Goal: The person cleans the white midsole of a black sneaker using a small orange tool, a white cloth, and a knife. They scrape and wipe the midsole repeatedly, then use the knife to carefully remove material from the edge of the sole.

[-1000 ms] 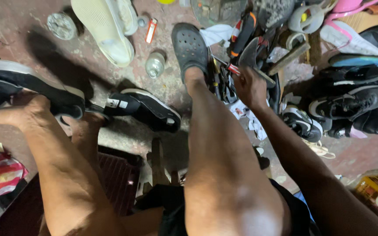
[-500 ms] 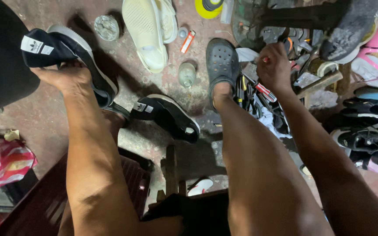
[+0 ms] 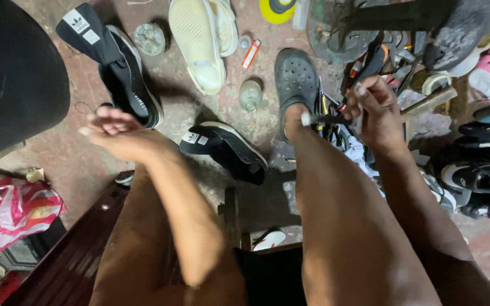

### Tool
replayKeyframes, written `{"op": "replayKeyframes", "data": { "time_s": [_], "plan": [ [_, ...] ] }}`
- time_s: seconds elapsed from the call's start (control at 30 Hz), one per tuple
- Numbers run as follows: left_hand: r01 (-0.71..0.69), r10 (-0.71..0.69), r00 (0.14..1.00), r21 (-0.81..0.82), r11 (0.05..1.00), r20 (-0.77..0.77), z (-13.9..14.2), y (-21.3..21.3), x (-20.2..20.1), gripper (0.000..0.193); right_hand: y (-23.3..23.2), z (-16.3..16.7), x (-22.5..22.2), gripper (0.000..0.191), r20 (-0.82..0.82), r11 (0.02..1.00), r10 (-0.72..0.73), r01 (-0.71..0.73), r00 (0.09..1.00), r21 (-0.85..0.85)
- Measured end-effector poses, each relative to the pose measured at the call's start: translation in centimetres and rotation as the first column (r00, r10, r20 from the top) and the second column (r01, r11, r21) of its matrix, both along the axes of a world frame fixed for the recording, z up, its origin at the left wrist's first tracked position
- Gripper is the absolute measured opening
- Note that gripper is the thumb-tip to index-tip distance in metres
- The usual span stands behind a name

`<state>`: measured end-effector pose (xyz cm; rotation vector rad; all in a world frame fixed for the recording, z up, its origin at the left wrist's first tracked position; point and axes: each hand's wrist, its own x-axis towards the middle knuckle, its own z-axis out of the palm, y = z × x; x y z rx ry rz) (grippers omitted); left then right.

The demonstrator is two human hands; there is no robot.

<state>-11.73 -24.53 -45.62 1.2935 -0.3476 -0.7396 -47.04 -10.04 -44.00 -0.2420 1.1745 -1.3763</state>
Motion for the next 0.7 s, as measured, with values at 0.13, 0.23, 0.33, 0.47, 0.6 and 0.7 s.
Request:
{"op": "replayKeyframes", "data": {
  "time_s": [0.13, 0.23, 0.33, 0.47, 0.6, 0.7],
  "plan": [
    [0.207, -0.290, 0.788, 0.209, 0.956, 0.543, 1.9, 6.4, -10.0, 0.013, -0.1, -0.1, 1.0, 0.015, -0.099, 0.992, 0.130, -0.128, 0.987, 0.022],
    [0.646, -0.890, 0.101, 0.651, 0.399, 0.446, 3.0, 8.8, -17.5, 0.028, -0.2, 0.5, 1.0, 0.032, -0.170, 0.971, 0.241, -0.238, 0.955, 0.039],
    [0.778, -0.939, 0.172, 0.543, 0.315, 0.297, 2.5, 9.9, -21.4, 0.043, 0.2, 1.5, 0.3, 0.041, -0.261, 0.939, 0.343, -0.336, 0.902, 0.070],
    [0.830, -0.972, 0.236, 0.518, 0.207, 0.011, 0.7, 9.7, -22.0, 0.015, 1.2, 1.8, -0.4, 0.059, -0.307, 0.907, 0.409, -0.420, 0.859, 0.033],
    [0.735, -0.914, 0.125, 0.583, 0.347, 0.386, -0.3, 10.5, -22.0, 0.009, 2.3, 0.6, -0.8, 0.067, -0.699, 0.836, 0.488, -0.511, 0.523, 0.202],
    [0.782, -0.944, 0.273, 0.530, 0.329, 0.184, -0.6, 10.7, -22.2, 0.011, 2.5, 0.1, -1.5, 0.059, -0.606, 0.864, 0.502, -0.391, 0.618, 0.317]
  ]
}}
